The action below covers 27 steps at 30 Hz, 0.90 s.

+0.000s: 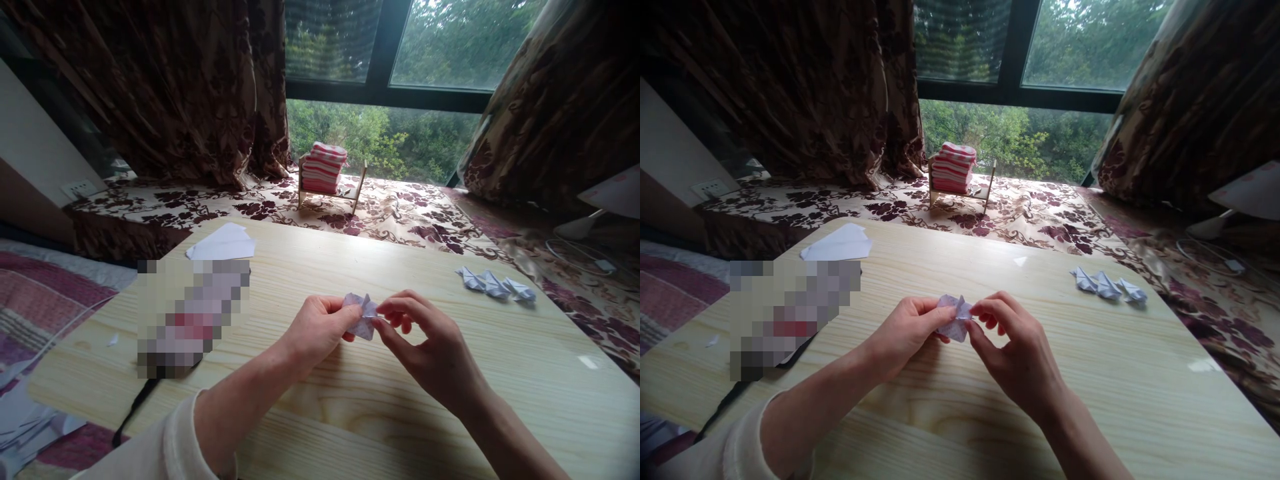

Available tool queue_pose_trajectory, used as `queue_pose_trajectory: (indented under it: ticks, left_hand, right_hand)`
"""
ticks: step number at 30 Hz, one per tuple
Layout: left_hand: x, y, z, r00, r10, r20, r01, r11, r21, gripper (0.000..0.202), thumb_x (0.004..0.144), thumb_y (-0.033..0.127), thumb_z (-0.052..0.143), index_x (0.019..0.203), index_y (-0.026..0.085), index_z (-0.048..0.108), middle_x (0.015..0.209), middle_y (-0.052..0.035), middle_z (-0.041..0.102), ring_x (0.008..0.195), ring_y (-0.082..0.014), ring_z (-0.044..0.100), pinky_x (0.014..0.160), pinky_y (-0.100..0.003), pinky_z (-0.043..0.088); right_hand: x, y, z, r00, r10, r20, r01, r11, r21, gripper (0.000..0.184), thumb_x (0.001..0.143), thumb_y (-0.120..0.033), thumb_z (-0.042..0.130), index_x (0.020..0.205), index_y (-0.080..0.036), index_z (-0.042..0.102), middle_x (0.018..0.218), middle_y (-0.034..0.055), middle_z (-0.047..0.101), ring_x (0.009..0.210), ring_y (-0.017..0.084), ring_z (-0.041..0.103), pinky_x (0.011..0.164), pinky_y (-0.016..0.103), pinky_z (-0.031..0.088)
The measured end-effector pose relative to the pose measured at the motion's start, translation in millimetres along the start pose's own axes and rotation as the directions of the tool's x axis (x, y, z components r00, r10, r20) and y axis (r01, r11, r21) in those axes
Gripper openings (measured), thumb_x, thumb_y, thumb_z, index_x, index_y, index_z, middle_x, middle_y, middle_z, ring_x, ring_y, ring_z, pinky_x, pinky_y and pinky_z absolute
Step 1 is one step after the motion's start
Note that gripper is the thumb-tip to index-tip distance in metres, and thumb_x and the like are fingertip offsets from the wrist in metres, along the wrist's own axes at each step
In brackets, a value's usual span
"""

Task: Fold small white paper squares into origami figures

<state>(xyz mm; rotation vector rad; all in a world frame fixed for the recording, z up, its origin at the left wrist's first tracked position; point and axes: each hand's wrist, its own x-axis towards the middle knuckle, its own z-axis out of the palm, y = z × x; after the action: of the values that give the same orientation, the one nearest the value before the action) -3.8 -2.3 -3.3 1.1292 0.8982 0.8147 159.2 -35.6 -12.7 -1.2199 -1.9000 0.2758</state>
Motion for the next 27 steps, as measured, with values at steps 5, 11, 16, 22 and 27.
queue_pose_trajectory:
  ticks: [5,11,16,22,27]
  left_hand:
    - [0,-1,0.7,0.998,-0.057,0.005,0.056,0.998,0.021,0.018,0.068,0.027,0.063,0.064,0.011,0.069,0.062,-0.0036,0.062,0.060,-0.0122,0.051,0.058,-0.024,0.041]
    - [0,-1,-0.7,0.997,-0.076,-0.010,0.076,0.997,-0.001,0.017,0.068,0.027,0.061,0.064,0.011,0.069,0.062,-0.0027,0.061,0.059,-0.0112,0.050,0.057,-0.024,0.042]
    - [0,0,-1.6,0.994,-0.112,-0.004,0.111,0.991,-0.077,0.019,0.069,0.029,0.063,0.065,0.011,0.068,0.065,-0.0036,0.061,0.062,-0.0117,0.052,0.058,-0.023,0.044]
    - [1,-2,-3.3,0.989,-0.145,0.032,0.149,0.974,-0.170,0.025,0.070,0.033,0.063,0.063,0.010,0.066,0.062,-0.0026,0.056,0.060,-0.0110,0.050,0.059,-0.024,0.045]
    - [2,-3,-3.0,0.993,-0.116,0.031,0.120,0.966,-0.230,0.028,0.070,0.039,0.067,0.071,0.011,0.068,0.069,-0.0035,0.059,0.066,-0.0123,0.053,0.063,-0.025,0.046]
  right_hand:
    - [1,-1,-1,0.999,-0.038,0.011,0.038,0.999,0.001,0.006,0.083,-0.014,0.057,0.084,-0.020,0.058,0.077,0.0018,0.056,0.063,0.012,0.053,0.051,0.023,0.046]
    - [-2,4,-3,0.985,-0.169,0.033,0.171,0.983,-0.069,0.013,0.083,-0.010,0.055,0.089,-0.021,0.060,0.083,0.0032,0.059,0.069,0.013,0.057,0.059,0.025,0.047]
    - [-2,6,-3,0.976,-0.209,0.057,0.214,0.971,-0.106,0.016,0.084,-0.010,0.055,0.093,-0.022,0.061,0.086,0.0048,0.060,0.073,0.015,0.058,0.061,0.027,0.047]
    - [-1,0,-5,0.987,-0.163,0.003,0.163,0.983,-0.084,0.015,0.083,-0.013,0.056,0.095,-0.021,0.061,0.085,0.0048,0.060,0.068,0.014,0.058,0.059,0.027,0.049]
    - [-1,-7,0,0.988,-0.154,-0.016,0.153,0.987,-0.052,0.014,0.084,-0.014,0.056,0.095,-0.021,0.060,0.082,0.0035,0.061,0.065,0.013,0.057,0.058,0.026,0.049]
